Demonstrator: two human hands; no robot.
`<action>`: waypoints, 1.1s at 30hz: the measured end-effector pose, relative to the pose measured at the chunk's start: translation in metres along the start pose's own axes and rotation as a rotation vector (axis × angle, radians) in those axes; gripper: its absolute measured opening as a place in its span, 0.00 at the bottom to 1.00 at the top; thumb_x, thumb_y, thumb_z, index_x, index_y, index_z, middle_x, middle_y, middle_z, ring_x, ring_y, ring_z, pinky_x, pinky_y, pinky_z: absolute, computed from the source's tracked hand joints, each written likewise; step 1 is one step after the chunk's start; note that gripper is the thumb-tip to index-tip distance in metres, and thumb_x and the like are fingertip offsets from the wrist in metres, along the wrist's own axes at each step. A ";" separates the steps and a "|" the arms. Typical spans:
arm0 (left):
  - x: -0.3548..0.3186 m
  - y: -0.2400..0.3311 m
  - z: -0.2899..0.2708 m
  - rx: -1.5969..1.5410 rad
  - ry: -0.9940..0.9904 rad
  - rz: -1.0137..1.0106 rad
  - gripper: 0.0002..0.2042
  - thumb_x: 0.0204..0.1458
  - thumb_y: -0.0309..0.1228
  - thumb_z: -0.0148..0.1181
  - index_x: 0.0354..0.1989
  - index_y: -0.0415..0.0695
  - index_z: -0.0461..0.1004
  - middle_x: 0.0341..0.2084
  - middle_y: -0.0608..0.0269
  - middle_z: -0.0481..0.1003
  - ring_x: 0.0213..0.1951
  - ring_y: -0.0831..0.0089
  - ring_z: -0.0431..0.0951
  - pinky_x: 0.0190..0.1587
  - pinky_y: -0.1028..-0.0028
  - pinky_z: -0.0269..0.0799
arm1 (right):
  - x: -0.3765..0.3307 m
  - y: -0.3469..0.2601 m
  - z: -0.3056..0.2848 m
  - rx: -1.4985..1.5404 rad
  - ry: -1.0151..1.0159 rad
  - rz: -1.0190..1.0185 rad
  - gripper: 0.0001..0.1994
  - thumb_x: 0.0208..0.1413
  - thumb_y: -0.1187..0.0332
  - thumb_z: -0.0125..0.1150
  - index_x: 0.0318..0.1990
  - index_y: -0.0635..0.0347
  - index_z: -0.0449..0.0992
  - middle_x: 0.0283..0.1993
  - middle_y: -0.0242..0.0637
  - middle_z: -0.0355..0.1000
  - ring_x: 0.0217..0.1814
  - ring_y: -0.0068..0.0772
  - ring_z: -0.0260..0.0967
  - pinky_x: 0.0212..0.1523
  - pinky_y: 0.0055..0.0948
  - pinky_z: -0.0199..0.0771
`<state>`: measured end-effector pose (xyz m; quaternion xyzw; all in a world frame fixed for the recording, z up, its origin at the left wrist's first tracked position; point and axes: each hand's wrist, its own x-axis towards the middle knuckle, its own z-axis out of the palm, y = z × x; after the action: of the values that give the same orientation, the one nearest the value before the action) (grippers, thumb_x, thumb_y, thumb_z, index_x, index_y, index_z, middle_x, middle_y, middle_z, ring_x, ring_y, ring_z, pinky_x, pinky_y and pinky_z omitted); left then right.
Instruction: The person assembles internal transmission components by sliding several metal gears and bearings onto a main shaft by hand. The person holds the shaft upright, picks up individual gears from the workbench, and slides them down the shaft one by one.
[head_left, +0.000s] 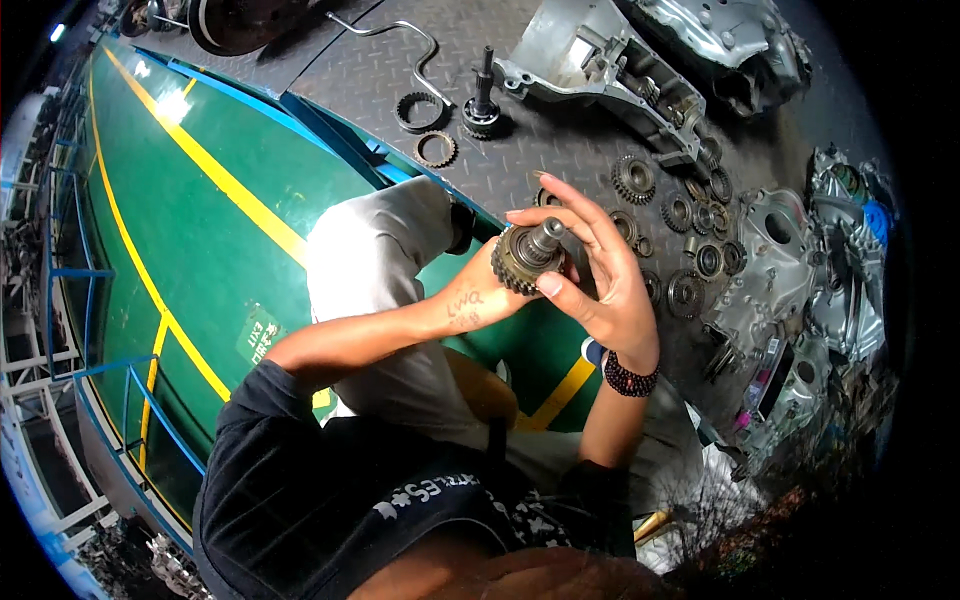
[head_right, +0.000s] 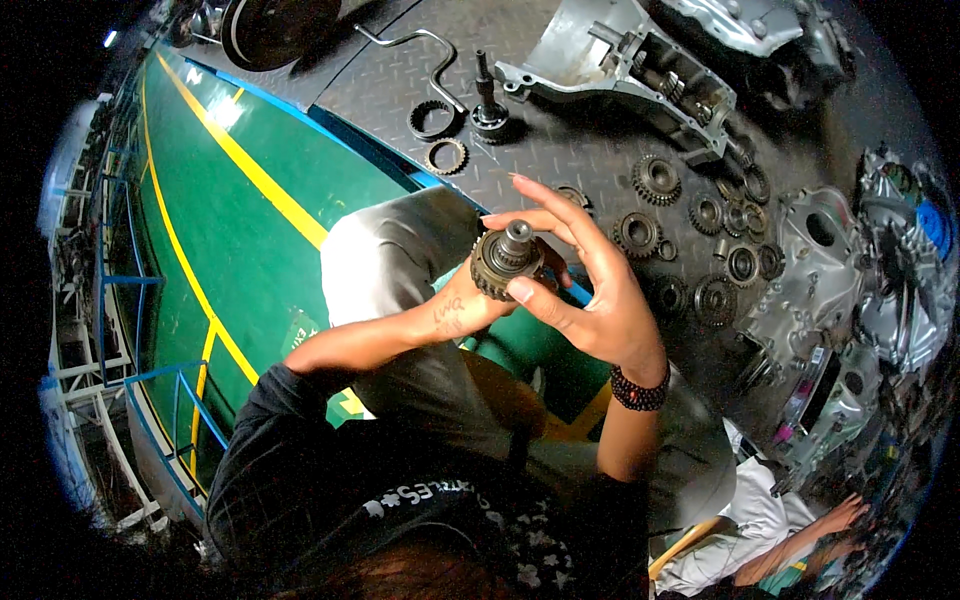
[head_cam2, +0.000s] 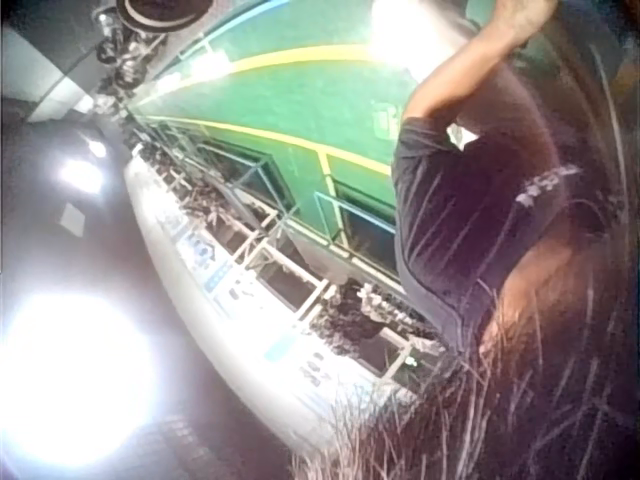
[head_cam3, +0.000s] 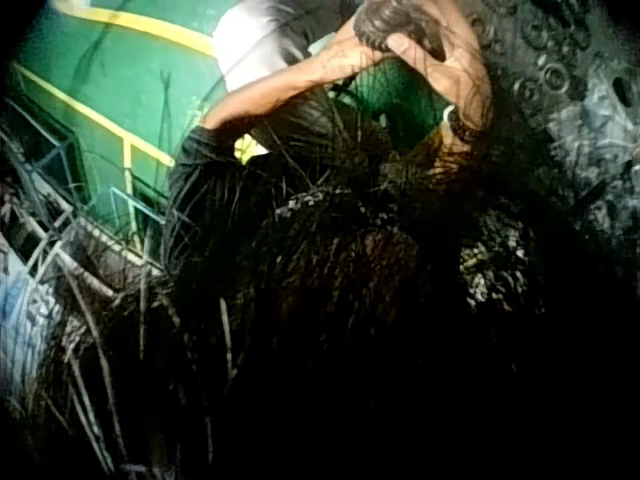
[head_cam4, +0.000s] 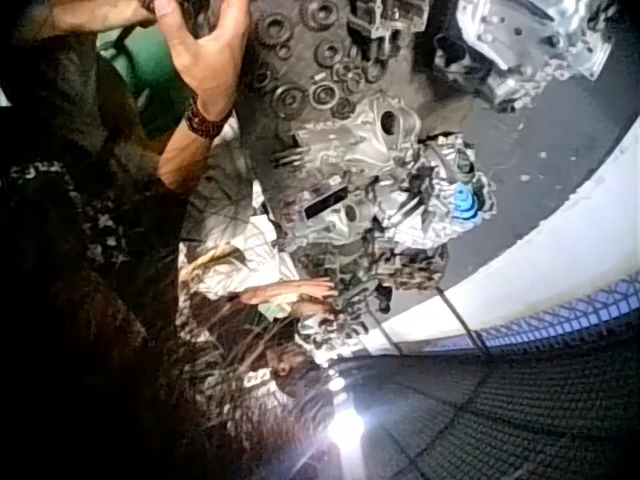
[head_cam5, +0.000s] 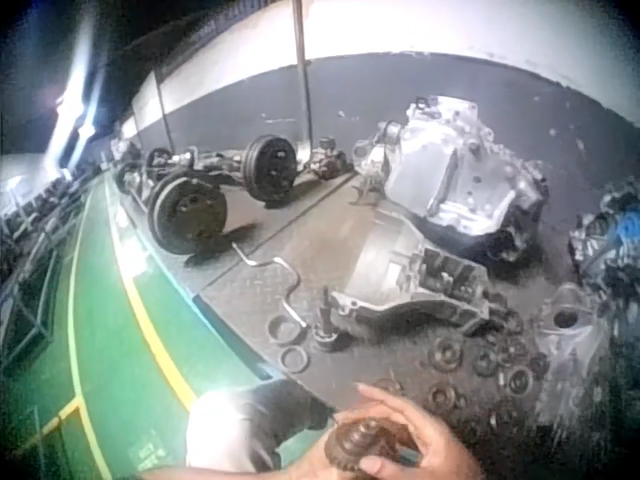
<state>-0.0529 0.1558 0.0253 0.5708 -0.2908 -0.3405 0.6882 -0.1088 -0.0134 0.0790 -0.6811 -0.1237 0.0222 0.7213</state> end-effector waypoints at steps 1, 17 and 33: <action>0.000 0.004 0.000 -0.020 0.021 -0.014 0.08 0.58 0.27 0.62 0.44 0.41 0.76 0.41 0.63 0.79 0.46 0.73 0.79 0.52 0.69 0.75 | 0.000 -0.001 -0.001 -0.078 0.009 -0.016 0.40 0.58 0.65 0.70 0.75 0.66 0.55 0.64 0.48 0.71 0.66 0.35 0.68 0.71 0.37 0.61; -0.008 -0.013 -0.009 -0.129 0.110 -0.125 0.16 0.56 0.40 0.69 0.45 0.48 0.72 0.27 0.74 0.70 0.25 0.83 0.66 0.24 0.79 0.61 | -0.001 0.007 0.032 0.142 0.235 -0.087 0.29 0.60 0.69 0.69 0.67 0.65 0.66 0.64 0.40 0.72 0.65 0.28 0.68 0.64 0.28 0.66; -0.015 -0.001 -0.003 -0.118 0.071 0.182 0.16 0.56 0.36 0.66 0.48 0.42 0.74 0.43 0.64 0.78 0.44 0.74 0.77 0.49 0.70 0.75 | -0.010 -0.004 0.029 -0.411 0.173 -0.209 0.31 0.54 0.71 0.69 0.65 0.66 0.66 0.63 0.45 0.68 0.67 0.37 0.66 0.67 0.35 0.66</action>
<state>-0.0594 0.1691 0.0237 0.5124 -0.2962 -0.2726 0.7586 -0.1248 0.0131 0.0827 -0.7964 -0.1333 -0.1367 0.5738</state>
